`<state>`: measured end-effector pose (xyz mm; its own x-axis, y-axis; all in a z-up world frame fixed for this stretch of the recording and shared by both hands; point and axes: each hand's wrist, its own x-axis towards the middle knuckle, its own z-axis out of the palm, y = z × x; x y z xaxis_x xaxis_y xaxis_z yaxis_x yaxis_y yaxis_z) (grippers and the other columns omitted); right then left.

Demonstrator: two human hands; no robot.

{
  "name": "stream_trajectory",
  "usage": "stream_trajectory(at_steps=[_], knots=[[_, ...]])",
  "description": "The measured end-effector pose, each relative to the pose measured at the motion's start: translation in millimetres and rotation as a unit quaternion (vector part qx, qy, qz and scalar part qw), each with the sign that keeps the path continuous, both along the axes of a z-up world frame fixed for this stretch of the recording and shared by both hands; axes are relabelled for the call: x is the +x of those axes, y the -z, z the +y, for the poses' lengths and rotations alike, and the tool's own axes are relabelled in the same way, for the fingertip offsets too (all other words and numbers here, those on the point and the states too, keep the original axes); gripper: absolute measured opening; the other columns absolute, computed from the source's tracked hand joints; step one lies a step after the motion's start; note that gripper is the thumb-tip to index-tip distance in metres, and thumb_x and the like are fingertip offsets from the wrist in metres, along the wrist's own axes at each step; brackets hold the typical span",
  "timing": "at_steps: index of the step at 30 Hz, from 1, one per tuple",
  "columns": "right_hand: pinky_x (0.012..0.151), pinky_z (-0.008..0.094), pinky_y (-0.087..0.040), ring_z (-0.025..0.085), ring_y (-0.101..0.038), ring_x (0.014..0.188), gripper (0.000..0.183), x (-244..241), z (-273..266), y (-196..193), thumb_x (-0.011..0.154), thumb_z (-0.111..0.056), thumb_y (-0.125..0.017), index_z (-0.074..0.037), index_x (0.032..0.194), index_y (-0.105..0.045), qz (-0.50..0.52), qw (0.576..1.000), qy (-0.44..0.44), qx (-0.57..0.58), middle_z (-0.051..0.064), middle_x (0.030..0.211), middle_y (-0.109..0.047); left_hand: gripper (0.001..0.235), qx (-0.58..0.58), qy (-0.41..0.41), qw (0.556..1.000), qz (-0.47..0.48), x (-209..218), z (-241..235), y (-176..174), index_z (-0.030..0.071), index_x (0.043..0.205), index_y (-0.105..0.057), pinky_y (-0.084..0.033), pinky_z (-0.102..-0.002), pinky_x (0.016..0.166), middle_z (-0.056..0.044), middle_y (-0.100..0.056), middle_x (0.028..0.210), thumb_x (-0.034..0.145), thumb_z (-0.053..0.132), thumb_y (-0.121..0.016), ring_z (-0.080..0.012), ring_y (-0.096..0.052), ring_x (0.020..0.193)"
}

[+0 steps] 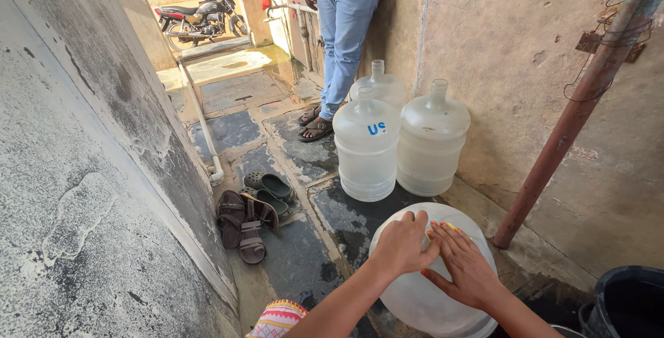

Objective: The person scrubs the exterior of a large plastic water jug with a sponge and then pours water from a small container into the jug to rinse it, before shaking the jug.

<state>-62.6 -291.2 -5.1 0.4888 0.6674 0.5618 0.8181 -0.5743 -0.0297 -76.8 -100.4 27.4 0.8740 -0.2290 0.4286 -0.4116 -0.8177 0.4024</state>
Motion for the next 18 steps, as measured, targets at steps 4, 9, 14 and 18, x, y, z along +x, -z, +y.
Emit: stream_trajectory(at_steps=[4, 9, 14, 18], knots=[[0.119, 0.048, -0.024, 0.032, -0.033, 0.143, 0.084, -1.5, -10.7, -7.6, 0.079, -0.055, -0.068, -0.008, 0.146, -0.049, 0.104, 0.991, 0.071, -0.042, 0.013, 0.152, -0.044, 0.053, 0.031, 0.083, 0.996, 0.009, -18.1, 9.9, -11.2, 0.004, 0.121, -0.054, -0.055, -0.051, 0.066, -0.021, -0.063, 0.097, 0.083, 0.037, -0.070, -0.0426, -0.067, 0.075], [0.121, 0.051, -0.019, 0.032, -0.027, 0.147, 0.082, 9.5, -10.7, -12.3, 0.089, -0.060, -0.061, -0.006, 0.148, -0.045, 0.077, 0.991, 0.029, -0.104, 0.014, 0.154, -0.040, 0.066, 0.039, 0.147, 0.988, 0.026, -20.5, 28.7, -17.5, 0.007, 0.131, -0.053, -0.054, -0.051, 0.067, -0.019, -0.063, 0.105, 0.078, 0.041, -0.073, -0.0419, -0.067, 0.077], [0.117, 0.052, -0.017, 0.037, -0.024, 0.146, 0.081, 26.1, -12.1, -9.1, 0.089, -0.065, -0.056, -0.007, 0.144, -0.045, 0.021, 0.996, 0.007, -0.087, 0.017, 0.155, -0.037, 0.064, 0.054, 0.112, 0.991, 0.041, -10.8, 33.2, -12.9, 0.008, 0.129, -0.056, -0.054, -0.048, 0.068, -0.017, -0.064, 0.104, 0.081, 0.045, -0.073, -0.0381, -0.069, 0.079], [0.117, 0.050, -0.017, 0.039, -0.024, 0.147, 0.082, 30.0, -9.0, 3.0, 0.089, -0.065, -0.052, -0.010, 0.148, -0.044, 0.042, 0.996, 0.062, -0.052, 0.017, 0.157, -0.035, 0.059, 0.028, 0.046, 0.999, 0.003, -3.6, 28.2, -3.6, 0.007, 0.122, -0.057, -0.055, -0.045, 0.067, -0.015, -0.064, 0.099, 0.082, 0.047, -0.074, -0.0341, -0.070, 0.081]])
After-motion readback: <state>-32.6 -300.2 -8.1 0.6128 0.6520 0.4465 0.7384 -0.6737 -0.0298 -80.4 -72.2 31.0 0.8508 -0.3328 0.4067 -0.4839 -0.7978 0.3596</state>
